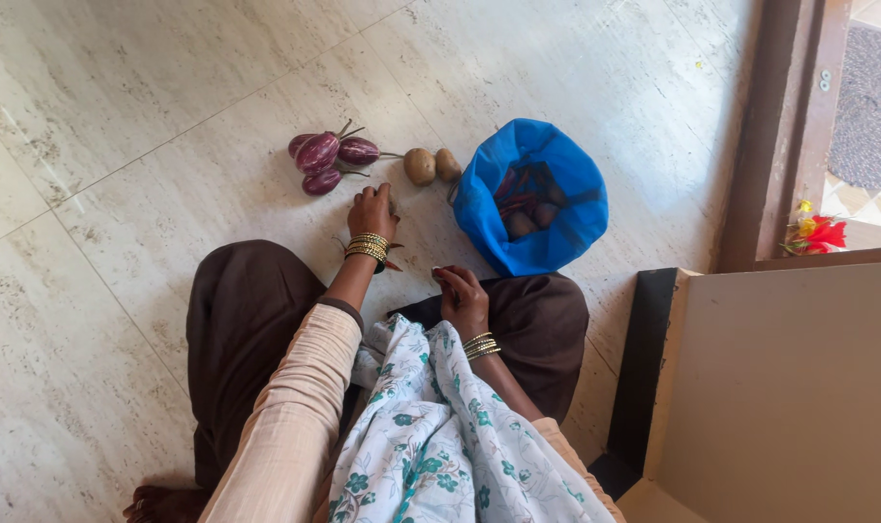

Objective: The person sits on the floor and peels the outer skin off an eggplant, a potato, and an onion using their hands. They also remove the stems from several red chilies. The peeled vegetables and chilies are placed into a blue bag.

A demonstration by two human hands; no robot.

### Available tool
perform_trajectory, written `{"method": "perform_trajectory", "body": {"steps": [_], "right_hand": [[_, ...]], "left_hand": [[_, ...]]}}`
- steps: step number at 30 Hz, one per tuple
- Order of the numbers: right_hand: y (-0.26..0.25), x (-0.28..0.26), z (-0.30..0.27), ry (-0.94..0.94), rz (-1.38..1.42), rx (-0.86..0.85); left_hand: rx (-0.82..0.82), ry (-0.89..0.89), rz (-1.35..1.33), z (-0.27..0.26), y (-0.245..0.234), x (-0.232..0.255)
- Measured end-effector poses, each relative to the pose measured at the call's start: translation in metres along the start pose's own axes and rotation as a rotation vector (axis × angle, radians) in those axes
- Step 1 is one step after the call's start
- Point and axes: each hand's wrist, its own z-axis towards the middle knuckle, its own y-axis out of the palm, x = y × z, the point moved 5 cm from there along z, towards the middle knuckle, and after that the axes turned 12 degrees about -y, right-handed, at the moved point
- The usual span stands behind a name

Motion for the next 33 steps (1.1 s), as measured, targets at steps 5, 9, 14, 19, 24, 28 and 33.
{"method": "perform_trajectory", "body": {"steps": [5,9,14,19,24,28,33], "right_hand": [[-0.024,-0.017,0.007,0.043,0.085,0.175],[-0.07,-0.01,0.022,0.074,0.052,0.45],[-0.112,0.027,0.055,0.032,-0.177,0.528],[-0.107,0.055,0.04,0.158,-0.123,0.589],[-0.1,0.063,0.038,0.171,-0.088,0.606],[-0.098,0.061,0.035,0.146,-0.09,0.617],[-0.097,0.061,0.04,0.148,-0.108,0.618]], "left_hand": [[0.493,0.21,-0.161,-0.028,-0.054,0.057],[0.295,0.502,-0.438,-0.072,-0.026,0.135],[-0.099,0.461,-0.253,-0.067,0.074,0.218],[-0.17,0.333,0.035,-0.018,0.173,0.247],[-0.225,0.167,0.101,0.007,0.203,0.255],[-0.204,0.227,0.081,0.0,0.202,0.246],[0.031,0.287,0.028,0.0,0.163,0.245]]}}
